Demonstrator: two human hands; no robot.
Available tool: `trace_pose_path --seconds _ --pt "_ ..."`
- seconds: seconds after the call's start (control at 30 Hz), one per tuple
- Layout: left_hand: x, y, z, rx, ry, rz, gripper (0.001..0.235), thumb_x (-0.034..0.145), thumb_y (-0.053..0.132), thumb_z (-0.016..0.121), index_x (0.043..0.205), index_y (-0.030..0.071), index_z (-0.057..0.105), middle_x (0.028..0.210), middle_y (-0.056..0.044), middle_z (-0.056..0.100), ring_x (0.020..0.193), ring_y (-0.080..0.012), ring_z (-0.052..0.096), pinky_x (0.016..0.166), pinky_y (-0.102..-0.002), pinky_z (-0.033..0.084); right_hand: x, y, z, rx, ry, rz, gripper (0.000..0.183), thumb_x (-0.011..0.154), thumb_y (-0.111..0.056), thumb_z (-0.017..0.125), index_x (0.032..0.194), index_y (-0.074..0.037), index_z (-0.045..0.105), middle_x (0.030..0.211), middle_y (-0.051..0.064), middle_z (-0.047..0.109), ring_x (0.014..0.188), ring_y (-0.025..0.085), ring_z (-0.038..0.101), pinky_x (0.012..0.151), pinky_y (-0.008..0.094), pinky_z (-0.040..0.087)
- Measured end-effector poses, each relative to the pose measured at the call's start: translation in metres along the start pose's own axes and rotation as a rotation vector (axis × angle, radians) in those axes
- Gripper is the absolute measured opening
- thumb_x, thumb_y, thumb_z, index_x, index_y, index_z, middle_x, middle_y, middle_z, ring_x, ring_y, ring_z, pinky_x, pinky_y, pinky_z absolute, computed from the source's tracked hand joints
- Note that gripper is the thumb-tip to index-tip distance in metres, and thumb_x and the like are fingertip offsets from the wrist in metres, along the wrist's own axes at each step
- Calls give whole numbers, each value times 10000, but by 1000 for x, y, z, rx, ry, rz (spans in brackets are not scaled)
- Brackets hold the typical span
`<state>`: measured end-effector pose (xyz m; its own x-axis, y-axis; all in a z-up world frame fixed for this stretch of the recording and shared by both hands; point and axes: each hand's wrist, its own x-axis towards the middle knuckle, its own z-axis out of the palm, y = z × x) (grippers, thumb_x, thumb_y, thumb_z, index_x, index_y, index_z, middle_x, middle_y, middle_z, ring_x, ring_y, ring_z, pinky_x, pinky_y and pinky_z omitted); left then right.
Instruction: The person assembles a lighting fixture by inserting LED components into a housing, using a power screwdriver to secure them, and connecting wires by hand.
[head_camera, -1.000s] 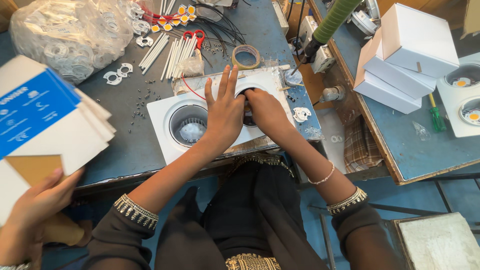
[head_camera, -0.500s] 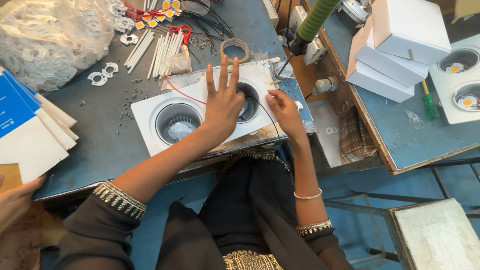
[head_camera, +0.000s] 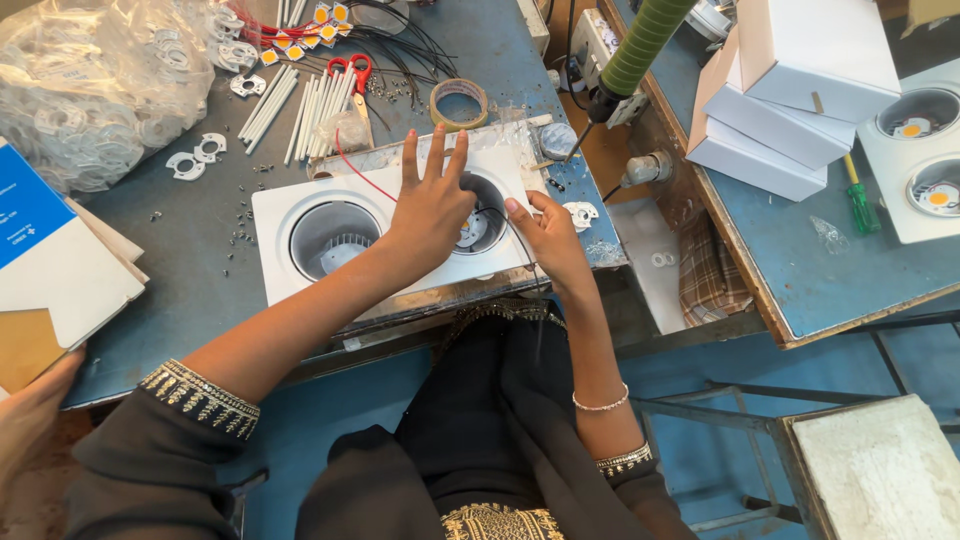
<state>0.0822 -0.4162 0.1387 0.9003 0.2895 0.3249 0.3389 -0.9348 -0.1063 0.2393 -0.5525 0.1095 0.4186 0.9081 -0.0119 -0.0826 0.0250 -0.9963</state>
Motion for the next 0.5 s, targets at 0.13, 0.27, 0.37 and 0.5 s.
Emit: trace_pose_path --seconds 0.13,0.27,0.37,0.5 --pt "3 -4 5 -172 -18 -25 164 637 151 825 785 107 770 1595 -279 346 1506 -507 181 1150 -707 -7 -3 -2 1 32 -13 -3 377 1023 -296 632 1236 15 624 883 55 746 731 34 657 640 189 509" --pt "3 -8 14 -172 81 4 108 693 144 816 775 120 751 1601 -288 364 1522 -490 203 1165 -708 6 -4 0 1 46 -18 -22 388 1032 -296 635 1249 26 626 906 52 747 757 32 657 671 185 514" --pt "3 -8 16 -114 88 44 114 708 160 806 770 97 735 1595 -286 375 1536 -485 197 1171 -708 -3 -6 2 -1 27 -8 1 404 1016 -309 632 1262 11 626 890 64 756 741 40 671 658 184 521" --pt "5 -11 12 -72 106 88 72 716 141 780 721 99 722 1590 -284 389 1528 -501 203 1161 -707 -12 -7 5 -2 55 -11 1 408 1029 -306 646 1249 37 634 891 81 752 741 55 673 656 194 523"
